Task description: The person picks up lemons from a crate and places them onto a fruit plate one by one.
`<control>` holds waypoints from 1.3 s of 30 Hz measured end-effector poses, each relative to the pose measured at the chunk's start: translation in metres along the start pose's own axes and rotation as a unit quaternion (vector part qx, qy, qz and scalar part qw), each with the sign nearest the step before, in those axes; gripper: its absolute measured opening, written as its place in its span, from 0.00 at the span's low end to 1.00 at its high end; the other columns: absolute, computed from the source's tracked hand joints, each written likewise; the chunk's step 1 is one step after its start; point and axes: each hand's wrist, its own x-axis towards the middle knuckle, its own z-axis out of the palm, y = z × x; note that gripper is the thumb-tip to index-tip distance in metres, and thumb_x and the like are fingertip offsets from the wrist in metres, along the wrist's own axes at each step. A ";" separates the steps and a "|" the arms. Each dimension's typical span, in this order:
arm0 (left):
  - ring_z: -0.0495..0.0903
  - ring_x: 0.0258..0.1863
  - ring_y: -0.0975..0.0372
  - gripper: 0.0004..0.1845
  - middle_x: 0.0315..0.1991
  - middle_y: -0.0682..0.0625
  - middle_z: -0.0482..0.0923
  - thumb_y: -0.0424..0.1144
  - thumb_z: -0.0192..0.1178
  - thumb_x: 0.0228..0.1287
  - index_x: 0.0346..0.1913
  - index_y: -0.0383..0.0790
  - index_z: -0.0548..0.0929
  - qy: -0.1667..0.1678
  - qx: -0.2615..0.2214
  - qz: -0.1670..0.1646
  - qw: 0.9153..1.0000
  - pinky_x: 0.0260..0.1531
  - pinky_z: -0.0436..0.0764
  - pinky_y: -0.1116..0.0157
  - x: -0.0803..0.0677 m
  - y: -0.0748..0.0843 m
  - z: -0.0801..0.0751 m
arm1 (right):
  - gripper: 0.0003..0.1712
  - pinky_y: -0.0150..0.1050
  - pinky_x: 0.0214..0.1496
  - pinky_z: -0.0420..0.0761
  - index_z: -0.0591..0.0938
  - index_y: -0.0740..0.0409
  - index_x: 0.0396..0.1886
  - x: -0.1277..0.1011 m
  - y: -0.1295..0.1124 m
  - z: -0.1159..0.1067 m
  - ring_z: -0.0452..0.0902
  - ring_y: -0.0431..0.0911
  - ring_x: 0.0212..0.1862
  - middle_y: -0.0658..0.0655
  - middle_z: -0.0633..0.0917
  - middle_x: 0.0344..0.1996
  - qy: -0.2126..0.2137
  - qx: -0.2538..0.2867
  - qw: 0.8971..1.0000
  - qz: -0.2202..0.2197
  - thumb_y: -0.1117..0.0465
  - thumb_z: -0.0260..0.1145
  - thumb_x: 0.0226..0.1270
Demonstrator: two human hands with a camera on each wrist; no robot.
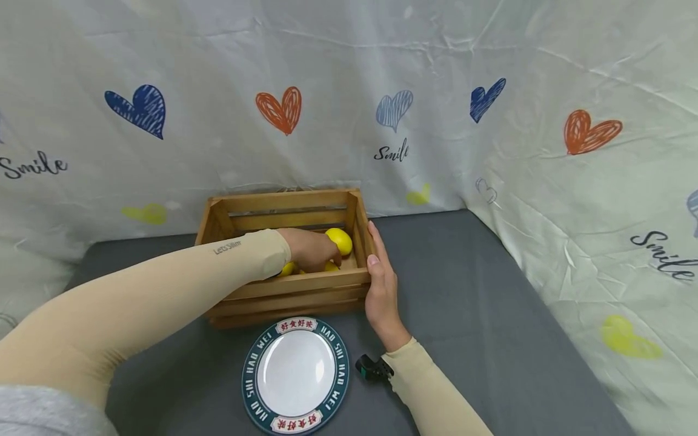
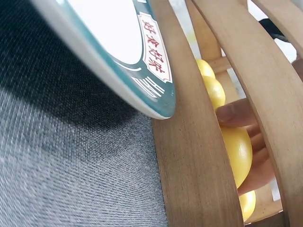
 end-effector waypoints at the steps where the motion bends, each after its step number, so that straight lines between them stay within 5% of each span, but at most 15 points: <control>1: 0.80 0.58 0.56 0.25 0.70 0.47 0.82 0.31 0.59 0.79 0.75 0.46 0.80 -0.001 0.000 -0.002 1.000 0.78 0.73 0.53 -0.001 -0.001 0.002 | 0.37 0.62 0.88 0.54 0.59 0.33 0.88 0.000 0.000 0.001 0.57 0.47 0.87 0.42 0.60 0.87 -0.002 0.002 1.000 0.000 0.45 0.41 0.82; 8: 0.80 0.57 0.54 0.26 0.66 0.47 0.84 0.31 0.62 0.78 0.75 0.46 0.80 0.008 0.009 -0.005 1.000 0.78 0.73 0.50 -0.011 -0.007 0.007 | 0.37 0.61 0.88 0.55 0.59 0.34 0.88 -0.001 -0.001 0.010 0.57 0.46 0.87 0.43 0.61 0.87 -0.010 0.011 1.000 -0.006 0.45 0.40 0.82; 17: 0.82 0.54 0.52 0.33 0.62 0.46 0.85 0.31 0.68 0.71 0.77 0.46 0.78 0.068 -0.015 -0.023 0.997 0.71 0.81 0.50 -0.038 0.000 -0.005 | 0.36 0.59 0.89 0.53 0.60 0.34 0.88 0.001 -0.005 0.009 0.57 0.45 0.87 0.41 0.62 0.86 -0.010 0.022 1.000 -0.008 0.46 0.40 0.82; 23: 0.81 0.55 0.51 0.37 0.68 0.44 0.82 0.33 0.72 0.66 0.78 0.45 0.77 0.107 -0.007 -0.019 0.994 0.67 0.84 0.51 -0.061 0.005 -0.016 | 0.37 0.60 0.89 0.52 0.59 0.35 0.89 0.002 -0.002 0.003 0.56 0.43 0.87 0.41 0.61 0.86 -0.002 0.036 0.999 -0.006 0.46 0.40 0.83; 34: 0.80 0.57 0.53 0.38 0.66 0.46 0.81 0.38 0.78 0.62 0.76 0.51 0.78 0.184 -0.006 -0.035 0.982 0.67 0.83 0.50 -0.128 0.011 -0.022 | 0.36 0.60 0.90 0.49 0.58 0.33 0.88 0.002 -0.001 0.001 0.54 0.43 0.87 0.41 0.60 0.87 -0.004 0.046 0.999 -0.007 0.46 0.40 0.83; 39: 0.80 0.57 0.53 0.38 0.66 0.48 0.81 0.40 0.78 0.63 0.77 0.53 0.78 0.194 -0.012 -0.035 0.980 0.66 0.84 0.51 -0.157 0.018 -0.016 | 0.37 0.59 0.90 0.48 0.58 0.34 0.89 0.003 0.000 0.003 0.53 0.43 0.87 0.45 0.58 0.88 -0.007 0.049 0.999 -0.008 0.46 0.40 0.83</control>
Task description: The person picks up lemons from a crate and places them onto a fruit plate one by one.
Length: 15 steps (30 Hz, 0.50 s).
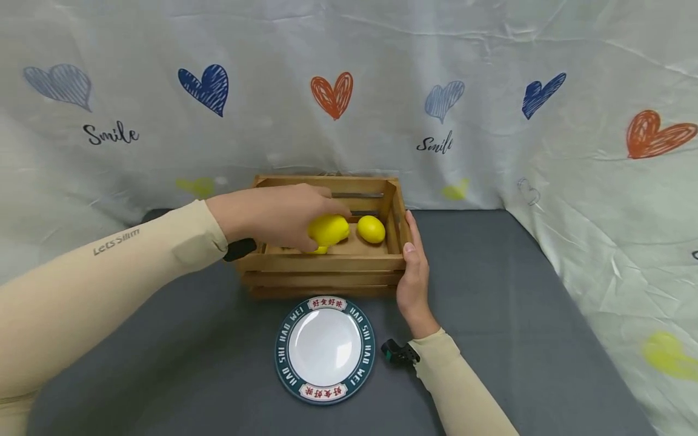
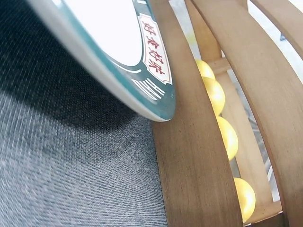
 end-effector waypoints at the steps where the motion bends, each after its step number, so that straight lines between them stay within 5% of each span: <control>1: 0.80 0.58 0.53 0.38 0.66 0.48 0.81 0.41 0.78 0.64 0.77 0.53 0.77 -0.001 -0.003 -0.001 1.000 0.67 0.83 0.51 -0.005 0.001 0.000 | 0.37 0.59 0.90 0.48 0.58 0.34 0.89 0.000 0.000 0.000 0.53 0.42 0.87 0.44 0.58 0.88 0.001 -0.001 1.000 0.002 0.45 0.40 0.83; 8: 0.80 0.56 0.54 0.38 0.66 0.49 0.80 0.40 0.78 0.63 0.76 0.55 0.78 -0.013 -0.028 0.011 0.999 0.64 0.85 0.51 -0.039 0.011 0.009 | 0.37 0.59 0.89 0.48 0.58 0.34 0.88 0.000 -0.001 0.000 0.53 0.42 0.87 0.45 0.58 0.88 0.008 -0.003 1.000 0.000 0.46 0.40 0.82; 15: 0.78 0.57 0.58 0.37 0.65 0.54 0.80 0.40 0.77 0.64 0.75 0.56 0.78 -0.078 -0.062 0.039 0.994 0.59 0.84 0.55 -0.057 0.019 0.036 | 0.37 0.56 0.90 0.47 0.58 0.33 0.88 0.001 -0.004 0.002 0.52 0.41 0.87 0.41 0.58 0.88 0.001 0.000 1.000 0.007 0.47 0.40 0.81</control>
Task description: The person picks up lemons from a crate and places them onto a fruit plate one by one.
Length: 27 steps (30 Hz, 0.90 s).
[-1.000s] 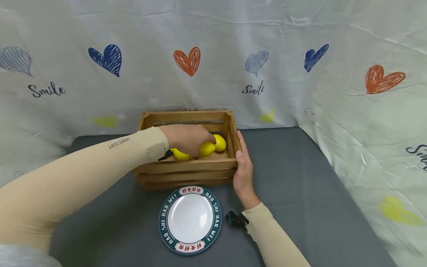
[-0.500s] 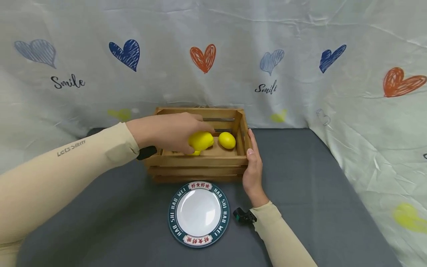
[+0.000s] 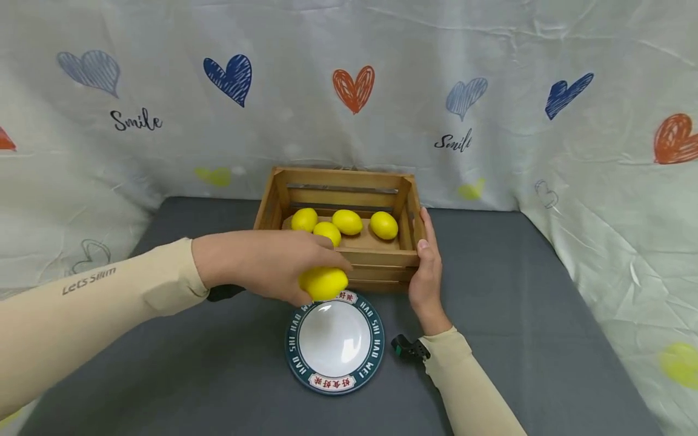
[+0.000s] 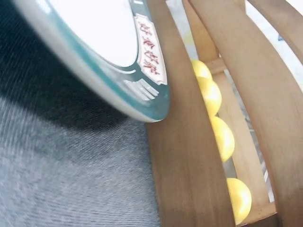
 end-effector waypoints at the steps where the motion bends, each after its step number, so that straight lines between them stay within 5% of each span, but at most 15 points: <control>1: 0.78 0.56 0.58 0.36 0.64 0.54 0.80 0.41 0.77 0.64 0.75 0.56 0.78 -0.008 0.001 0.002 1.000 0.59 0.84 0.55 0.002 -0.001 0.006 | 0.37 0.56 0.90 0.47 0.58 0.33 0.88 0.000 0.000 -0.001 0.52 0.41 0.87 0.41 0.58 0.88 0.000 0.002 1.000 0.002 0.47 0.40 0.81; 13: 0.79 0.46 0.58 0.34 0.60 0.49 0.82 0.37 0.78 0.63 0.72 0.55 0.82 -0.042 0.022 -0.031 0.998 0.53 0.85 0.57 0.026 -0.016 0.072 | 0.39 0.57 0.90 0.49 0.63 0.39 0.87 0.003 -0.007 -0.002 0.55 0.43 0.87 0.49 0.62 0.87 0.009 0.000 1.000 0.016 0.53 0.41 0.77; 20: 0.80 0.46 0.59 0.35 0.61 0.48 0.83 0.34 0.78 0.61 0.72 0.55 0.83 -0.037 0.055 -0.025 0.998 0.52 0.87 0.58 0.035 -0.021 0.090 | 0.39 0.56 0.88 0.56 0.71 0.41 0.84 0.005 -0.018 -0.002 0.60 0.45 0.85 0.45 0.69 0.83 0.024 0.044 0.998 0.045 0.60 0.44 0.74; 27: 0.79 0.44 0.60 0.35 0.59 0.49 0.83 0.32 0.78 0.61 0.71 0.57 0.83 -0.045 0.079 -0.024 0.996 0.53 0.87 0.59 0.041 -0.019 0.098 | 0.38 0.58 0.88 0.52 0.69 0.41 0.84 0.006 -0.015 -0.004 0.58 0.46 0.85 0.44 0.67 0.84 0.016 0.031 0.998 0.045 0.59 0.43 0.75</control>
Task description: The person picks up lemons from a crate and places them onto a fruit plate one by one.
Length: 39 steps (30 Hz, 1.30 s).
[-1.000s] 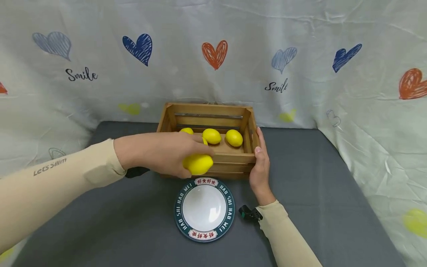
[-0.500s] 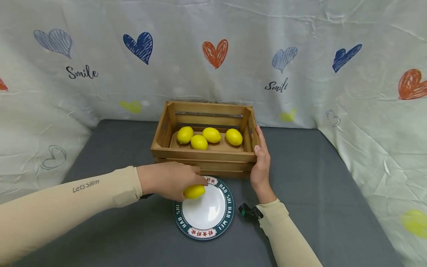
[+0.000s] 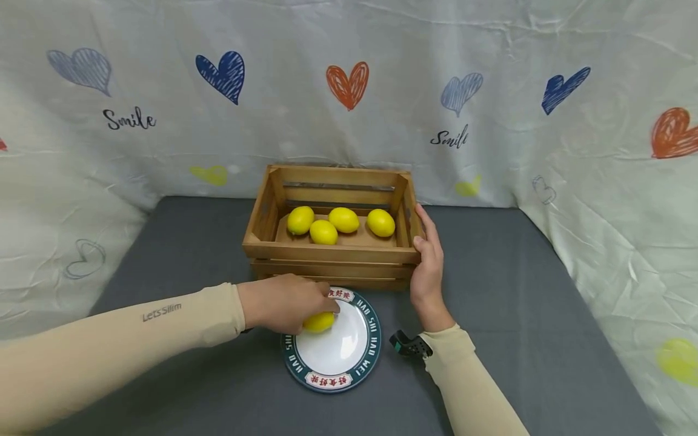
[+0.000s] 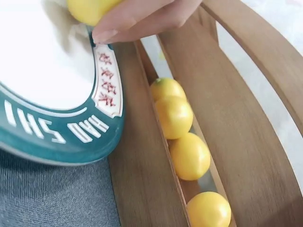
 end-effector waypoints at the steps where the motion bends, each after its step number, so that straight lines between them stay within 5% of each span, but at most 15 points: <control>1: 0.79 0.44 0.60 0.35 0.59 0.49 0.83 0.32 0.78 0.61 0.71 0.57 0.83 0.001 0.002 0.001 1.000 0.53 0.87 0.59 0.001 0.001 0.001 | 0.39 0.58 0.88 0.52 0.68 0.41 0.85 0.000 0.000 0.000 0.58 0.46 0.85 0.45 0.67 0.84 0.001 -0.003 1.000 -0.003 0.59 0.43 0.75; 25: 0.81 0.46 0.60 0.37 0.62 0.48 0.84 0.34 0.79 0.61 0.73 0.56 0.82 0.002 -0.001 -0.016 1.000 0.55 0.88 0.59 0.005 0.010 -0.005 | 0.39 0.58 0.89 0.50 0.66 0.39 0.86 -0.003 0.002 0.000 0.57 0.45 0.86 0.45 0.65 0.85 -0.003 -0.028 0.999 -0.017 0.58 0.41 0.76; 32: 0.82 0.50 0.63 0.37 0.67 0.51 0.82 0.39 0.77 0.64 0.76 0.55 0.79 0.025 -0.013 0.019 0.999 0.50 0.88 0.62 -0.007 0.020 -0.041 | 0.39 0.60 0.88 0.52 0.66 0.40 0.86 -0.003 0.002 -0.002 0.58 0.48 0.85 0.45 0.65 0.85 -0.004 -0.028 0.999 -0.024 0.58 0.41 0.76; 39: 0.83 0.65 0.59 0.34 0.73 0.54 0.80 0.47 0.74 0.70 0.77 0.52 0.78 0.082 -0.022 0.053 0.995 0.65 0.85 0.56 -0.020 0.026 -0.096 | 0.38 0.59 0.88 0.52 0.66 0.44 0.86 -0.004 -0.001 0.000 0.58 0.48 0.85 0.47 0.65 0.85 -0.004 -0.018 0.999 -0.030 0.58 0.42 0.77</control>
